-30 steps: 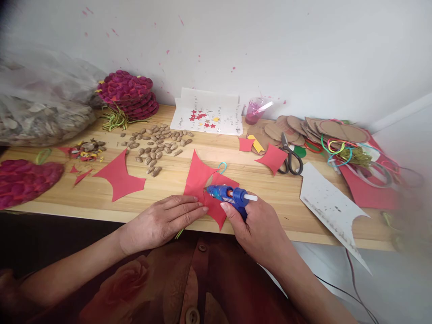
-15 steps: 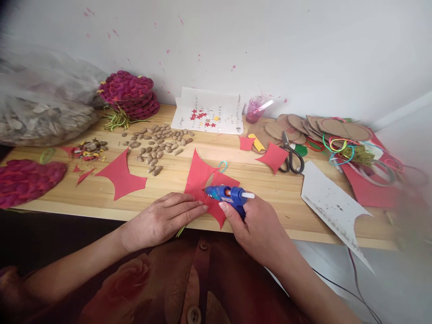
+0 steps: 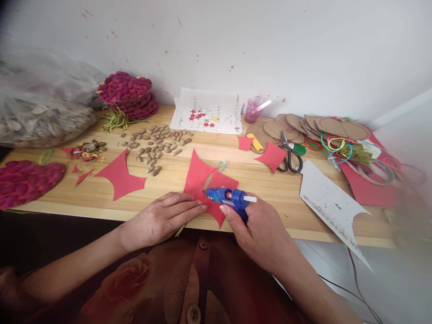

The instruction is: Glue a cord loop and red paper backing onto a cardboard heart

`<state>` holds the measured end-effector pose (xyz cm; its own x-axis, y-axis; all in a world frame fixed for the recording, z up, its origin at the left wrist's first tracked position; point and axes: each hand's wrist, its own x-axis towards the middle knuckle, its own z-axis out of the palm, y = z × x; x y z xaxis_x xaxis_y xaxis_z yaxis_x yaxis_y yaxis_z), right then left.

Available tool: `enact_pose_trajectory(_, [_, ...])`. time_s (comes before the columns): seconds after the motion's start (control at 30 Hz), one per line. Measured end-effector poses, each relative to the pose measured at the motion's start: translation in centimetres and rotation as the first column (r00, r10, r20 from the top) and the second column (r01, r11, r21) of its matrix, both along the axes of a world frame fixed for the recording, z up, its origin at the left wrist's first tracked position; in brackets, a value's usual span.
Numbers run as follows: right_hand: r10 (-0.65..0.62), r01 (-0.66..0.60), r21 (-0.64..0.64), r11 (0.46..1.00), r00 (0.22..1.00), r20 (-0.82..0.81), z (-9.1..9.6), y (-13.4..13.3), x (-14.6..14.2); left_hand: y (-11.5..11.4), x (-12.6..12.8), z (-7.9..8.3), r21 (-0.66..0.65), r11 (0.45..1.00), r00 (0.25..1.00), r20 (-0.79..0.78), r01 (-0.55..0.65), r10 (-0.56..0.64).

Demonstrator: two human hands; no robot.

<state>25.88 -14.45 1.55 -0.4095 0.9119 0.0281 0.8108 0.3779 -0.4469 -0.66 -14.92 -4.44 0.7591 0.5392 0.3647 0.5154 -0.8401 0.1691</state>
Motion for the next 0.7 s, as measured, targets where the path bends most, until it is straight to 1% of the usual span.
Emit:
enact_pose_trajectory(0.17, [0.012,-0.012,-0.001,1.000,0.999,0.045,-0.14,-0.08,0.04,0.05,-0.03,0.04,0.009,1.000,1.000,0.008,0.006,-0.006])
enact_pose_trajectory(0.4, [0.002,-0.002,-0.009,1.000,1.000,0.004,0.29,-0.26,0.37,0.00,-0.08,-0.02,0.012,1.000,1.000,0.000,0.002,-0.002])
enact_pose_trajectory(0.57, [0.003,-0.002,-0.016,1.000,0.998,0.055,0.08,-0.28,0.35,-0.08,-0.09,-0.05,0.012,1.000,1.000,-0.019,0.001,-0.001])
enact_pose_trajectory(0.7, [-0.015,0.015,-0.013,1.000,0.999,0.040,0.16,-0.37,0.66,-0.10,-0.04,0.09,0.030,1.000,1.000,-0.014,-0.001,0.002])
